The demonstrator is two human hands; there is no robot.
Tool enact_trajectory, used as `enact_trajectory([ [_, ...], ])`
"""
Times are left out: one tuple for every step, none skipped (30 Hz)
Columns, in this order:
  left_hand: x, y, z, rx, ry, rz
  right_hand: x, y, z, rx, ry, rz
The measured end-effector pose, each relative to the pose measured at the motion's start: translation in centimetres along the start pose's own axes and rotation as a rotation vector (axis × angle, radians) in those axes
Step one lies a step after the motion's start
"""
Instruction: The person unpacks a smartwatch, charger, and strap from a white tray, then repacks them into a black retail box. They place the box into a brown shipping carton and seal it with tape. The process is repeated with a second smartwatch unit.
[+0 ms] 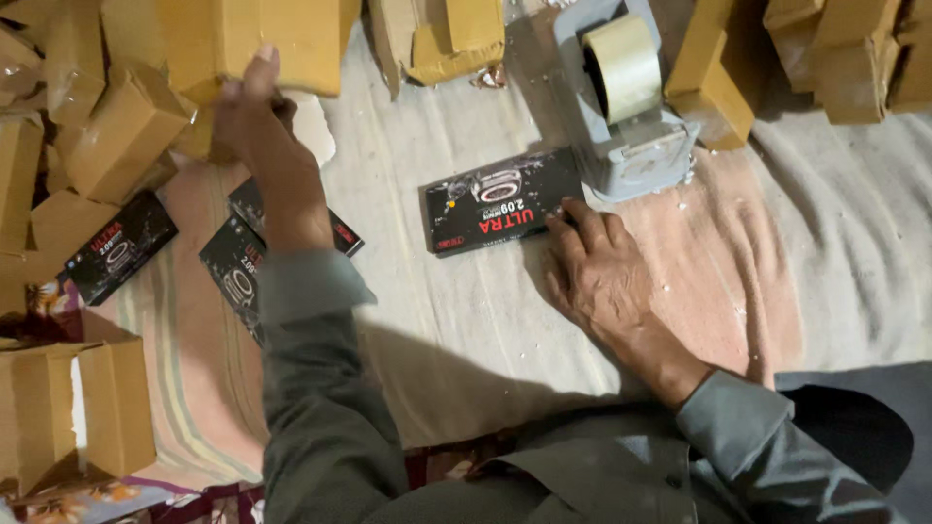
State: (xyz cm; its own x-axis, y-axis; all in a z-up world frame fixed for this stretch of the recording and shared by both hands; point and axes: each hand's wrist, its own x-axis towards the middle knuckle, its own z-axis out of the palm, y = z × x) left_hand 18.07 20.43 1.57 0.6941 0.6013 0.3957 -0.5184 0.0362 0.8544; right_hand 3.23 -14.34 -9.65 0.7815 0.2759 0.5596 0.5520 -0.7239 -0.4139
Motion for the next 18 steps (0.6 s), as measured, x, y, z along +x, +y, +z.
enact_trajectory([
  [-1.7,0.2,-0.3,0.039,-0.01,0.068,-0.3,-0.1,-0.1,0.035,0.013,0.011],
  [-3.7,0.6,-0.6,0.076,-0.018,0.145,-0.4,-0.1,-0.3,0.072,0.029,0.014],
  [-5.9,1.1,-0.9,0.113,-0.025,0.222,-0.3,-0.1,-0.5,0.108,0.046,0.017],
  [-8.2,1.7,-1.2,0.36,0.018,0.366,0.0,-0.2,-0.8,0.285,-0.051,0.195],
  [-10.8,2.3,-1.6,0.609,0.065,0.507,0.3,-0.2,-1.2,0.46,-0.15,0.371],
  [-13.7,2.9,-2.1,0.798,0.055,0.707,0.7,-0.2,-1.7,0.631,-0.248,0.548],
  [-16.8,3.5,-2.8,0.988,0.046,0.906,1.3,-0.3,-2.1,0.875,-0.199,0.527],
  [-19.5,3.6,-3.3,1.002,-0.036,0.943,1.8,-0.4,-2.7,1.111,-0.148,0.509],
  [-22.1,3.6,-3.9,1.015,-0.118,0.98,2.2,-0.5,-3.3,1.345,-0.093,0.485],
  [-24.3,3.8,-4.8,1.037,-0.199,1.015,2.6,-0.8,-3.8,1.429,-0.055,0.482],
  [-26.1,3.9,-5.5,1.057,-0.28,1.05,2.9,-1.1,-4.4,1.512,-0.016,0.479],
  [-27.2,3.8,-6.0,1.078,-0.358,1.094,3.4,-1.3,-4.8,1.599,0.026,0.465],
  [-27.8,3.6,-6.2,1.097,-0.437,1.137,4.0,-1.4,-5.1,1.518,0.05,0.521],
  [-28.3,3.3,-6.1,1.076,-0.44,1.16,4.2,-1.5,-5.4,1.433,0.073,0.585],
  [-28.6,3.1,-5.8,1.055,-0.443,1.183,4.5,-1.4,-5.6,1.348,0.094,0.648],
  [-28.8,2.9,-5.2,1.028,-0.448,1.208,4.7,-1.1,-5.6,1.41,0.151,0.692],
  [-28.9,2.7,-4.3,1.022,-0.427,1.237,4.8,-0.8,-5.5,1.472,0.209,0.737],
  [-28.7,2.6,-3.2,1.011,-0.407,1.273,5.0,-0.4,-5.4,1.534,0.275,0.775],
])
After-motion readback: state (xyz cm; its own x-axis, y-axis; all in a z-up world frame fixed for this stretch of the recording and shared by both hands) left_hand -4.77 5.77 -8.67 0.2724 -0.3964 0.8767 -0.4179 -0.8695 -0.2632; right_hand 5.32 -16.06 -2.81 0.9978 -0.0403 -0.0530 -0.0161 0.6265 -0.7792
